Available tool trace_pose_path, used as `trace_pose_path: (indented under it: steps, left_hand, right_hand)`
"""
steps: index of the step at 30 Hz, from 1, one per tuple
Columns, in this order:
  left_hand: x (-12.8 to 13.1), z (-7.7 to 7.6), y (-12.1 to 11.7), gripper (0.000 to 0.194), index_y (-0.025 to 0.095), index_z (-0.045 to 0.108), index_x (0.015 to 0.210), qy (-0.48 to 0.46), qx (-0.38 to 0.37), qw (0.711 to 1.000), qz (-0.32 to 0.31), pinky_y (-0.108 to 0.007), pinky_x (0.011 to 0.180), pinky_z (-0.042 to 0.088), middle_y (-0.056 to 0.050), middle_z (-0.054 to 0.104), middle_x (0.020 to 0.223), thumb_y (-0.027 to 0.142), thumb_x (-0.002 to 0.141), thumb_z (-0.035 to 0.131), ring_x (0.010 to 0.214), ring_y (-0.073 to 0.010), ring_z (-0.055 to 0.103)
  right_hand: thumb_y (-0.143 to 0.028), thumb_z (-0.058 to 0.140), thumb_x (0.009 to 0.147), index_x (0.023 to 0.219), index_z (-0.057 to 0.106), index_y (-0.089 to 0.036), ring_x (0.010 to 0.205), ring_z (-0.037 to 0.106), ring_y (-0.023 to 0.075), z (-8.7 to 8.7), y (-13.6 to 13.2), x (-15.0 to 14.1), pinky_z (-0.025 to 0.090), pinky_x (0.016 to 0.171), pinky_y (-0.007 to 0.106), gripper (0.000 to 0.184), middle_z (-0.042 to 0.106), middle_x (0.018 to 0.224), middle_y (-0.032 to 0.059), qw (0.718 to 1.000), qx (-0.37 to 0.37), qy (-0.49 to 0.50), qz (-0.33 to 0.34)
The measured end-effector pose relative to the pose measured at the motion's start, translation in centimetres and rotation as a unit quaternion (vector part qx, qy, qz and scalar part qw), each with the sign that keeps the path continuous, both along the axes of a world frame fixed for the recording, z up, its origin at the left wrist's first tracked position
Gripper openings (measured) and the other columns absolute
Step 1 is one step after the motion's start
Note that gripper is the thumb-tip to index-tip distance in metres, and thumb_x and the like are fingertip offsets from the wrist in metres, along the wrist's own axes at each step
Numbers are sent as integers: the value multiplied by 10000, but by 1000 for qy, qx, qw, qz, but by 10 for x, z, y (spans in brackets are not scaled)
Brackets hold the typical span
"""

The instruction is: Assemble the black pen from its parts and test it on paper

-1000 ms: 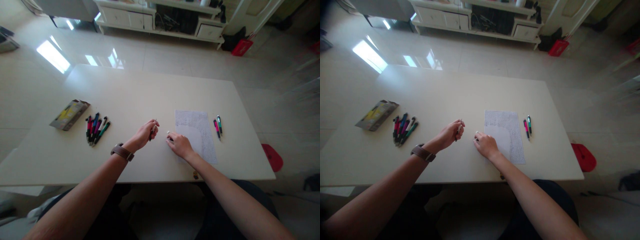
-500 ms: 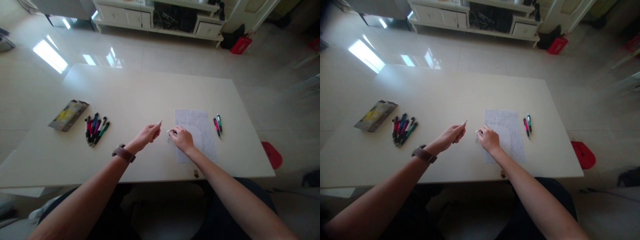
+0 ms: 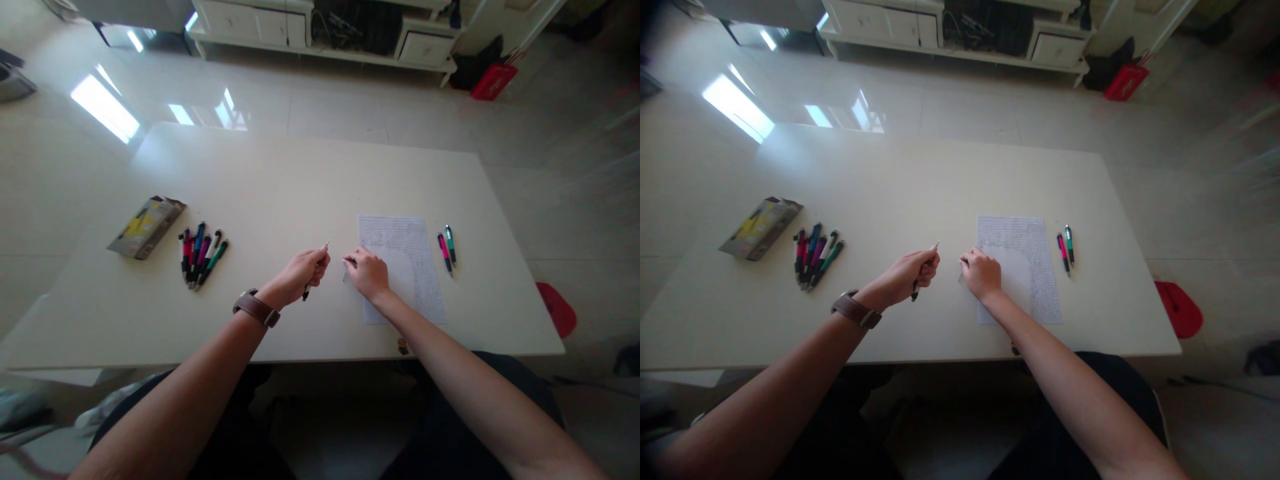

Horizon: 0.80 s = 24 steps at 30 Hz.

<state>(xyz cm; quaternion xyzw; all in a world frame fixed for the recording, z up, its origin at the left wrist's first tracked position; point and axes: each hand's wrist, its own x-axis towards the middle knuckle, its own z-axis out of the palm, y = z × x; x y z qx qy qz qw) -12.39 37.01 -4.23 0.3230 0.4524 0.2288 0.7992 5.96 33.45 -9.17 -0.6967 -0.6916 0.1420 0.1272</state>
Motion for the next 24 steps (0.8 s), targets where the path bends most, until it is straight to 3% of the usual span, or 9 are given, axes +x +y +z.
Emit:
trace_pose_path:
  steps: [4,9,13,19,24]
  left_hand:
    - [-2,4,2,211,176,438,660,-10,-8,1000,24,-221,439,156,54,286,566,201,869,446,454,-58,219]
    - [-2,6,-1,192,182,537,806,-38,47,998,-22,-218,439,118,72,269,584,335,919,515,458,-61,201]
    - [1,5,-2,272,190,596,916,-42,76,995,-41,-224,436,94,76,284,585,459,920,558,457,-64,196]
    - [7,-6,-3,358,137,666,849,5,91,995,-47,-235,441,125,24,456,641,485,892,594,453,-43,250]
    - [9,-9,-6,384,142,643,725,55,121,988,-79,-234,442,154,46,387,510,499,865,619,444,-61,279]
  right_hand:
    - [-266,545,942,947,704,-210,884,625,198,8,3,-4,434,757,305,168,677,1027,65,997,28,71,2]
    - [-332,602,884,869,646,-193,762,609,177,26,7,-8,454,730,297,147,678,840,39,958,47,280,-37]
    - [-340,666,824,854,623,-190,781,607,169,40,2,-6,454,719,285,159,680,847,35,923,60,377,-55]
    - [-325,689,832,806,689,-208,539,436,116,53,-12,1,332,552,261,120,548,594,-32,941,22,337,-32]
    - [-312,697,845,808,739,-216,575,457,125,55,-13,9,364,592,281,112,640,694,2,952,55,301,15]
